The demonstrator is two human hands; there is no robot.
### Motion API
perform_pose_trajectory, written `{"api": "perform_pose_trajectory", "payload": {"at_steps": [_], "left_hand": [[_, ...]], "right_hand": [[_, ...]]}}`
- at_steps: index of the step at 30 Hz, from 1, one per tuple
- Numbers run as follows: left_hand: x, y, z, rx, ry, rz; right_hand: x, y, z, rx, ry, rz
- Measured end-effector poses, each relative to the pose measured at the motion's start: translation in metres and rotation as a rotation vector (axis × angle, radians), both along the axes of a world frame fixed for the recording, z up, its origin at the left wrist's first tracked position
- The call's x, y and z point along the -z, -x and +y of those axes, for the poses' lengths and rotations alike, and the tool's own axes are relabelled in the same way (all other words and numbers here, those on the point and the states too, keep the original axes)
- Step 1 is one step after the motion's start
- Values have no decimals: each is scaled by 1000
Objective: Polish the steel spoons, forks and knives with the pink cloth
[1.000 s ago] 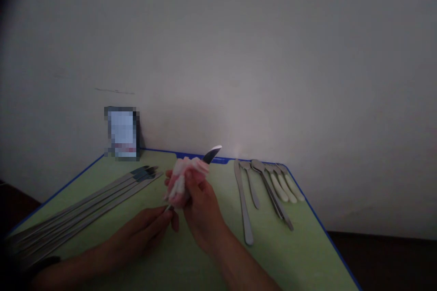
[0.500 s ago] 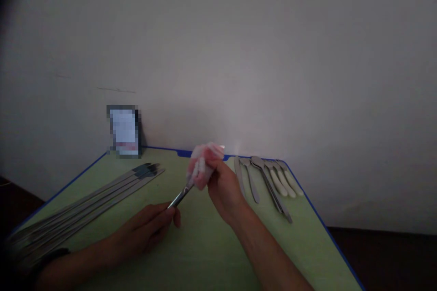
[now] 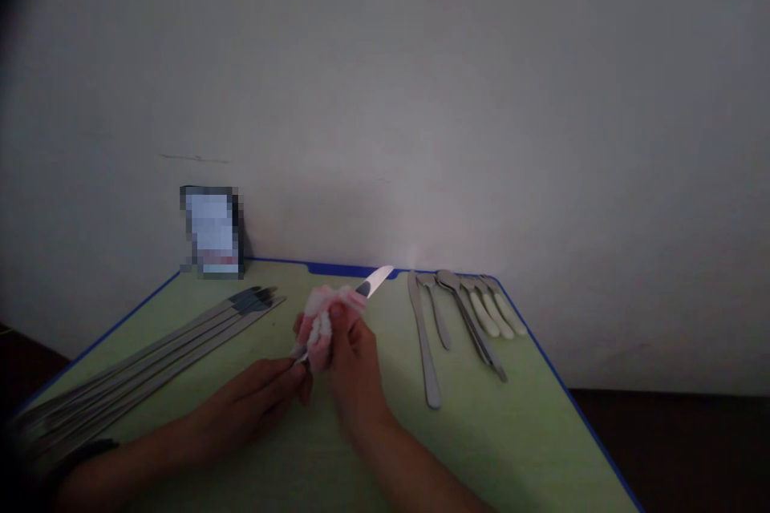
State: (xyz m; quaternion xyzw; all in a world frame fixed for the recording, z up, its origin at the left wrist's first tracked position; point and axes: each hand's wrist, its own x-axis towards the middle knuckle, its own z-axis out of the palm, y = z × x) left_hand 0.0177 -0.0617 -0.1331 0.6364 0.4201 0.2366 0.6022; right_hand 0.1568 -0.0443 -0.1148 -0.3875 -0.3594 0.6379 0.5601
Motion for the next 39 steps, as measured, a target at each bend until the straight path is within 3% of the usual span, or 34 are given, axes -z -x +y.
{"api": "perform_pose_trajectory", "payload": {"at_steps": [3, 8, 11, 16, 19, 23, 27, 34, 39], "left_hand": [[-1, -1, -1, -15, -77, 87], [-5, 0, -6, 50, -133, 175], [-4, -3, -10, 36, -239, 271], [-4, -6, -14, -11, -327, 396], [-7, -6, -13, -30, -353, 451], [-9, -4, -12, 32, -377, 473], [-7, 0, -12, 80, -372, 446], [-5, 3, -8, 61, -232, 301], [-11, 3, -5, 92, -39, 79]], "right_hand": [[-10, -13, 8, 41, -44, 22], [-41, -39, 29, 280, -102, 140], [-34, -32, 22, 313, -55, 135], [-10, -5, -3, 132, -16, -69], [-17, -12, 2, 107, -81, -121], [-35, -37, 22, 274, -140, 27], [-34, -39, 23, 294, -66, 73], [-13, -19, 8, 185, -75, -91], [-24, -33, 16, 141, -164, -242]]}}
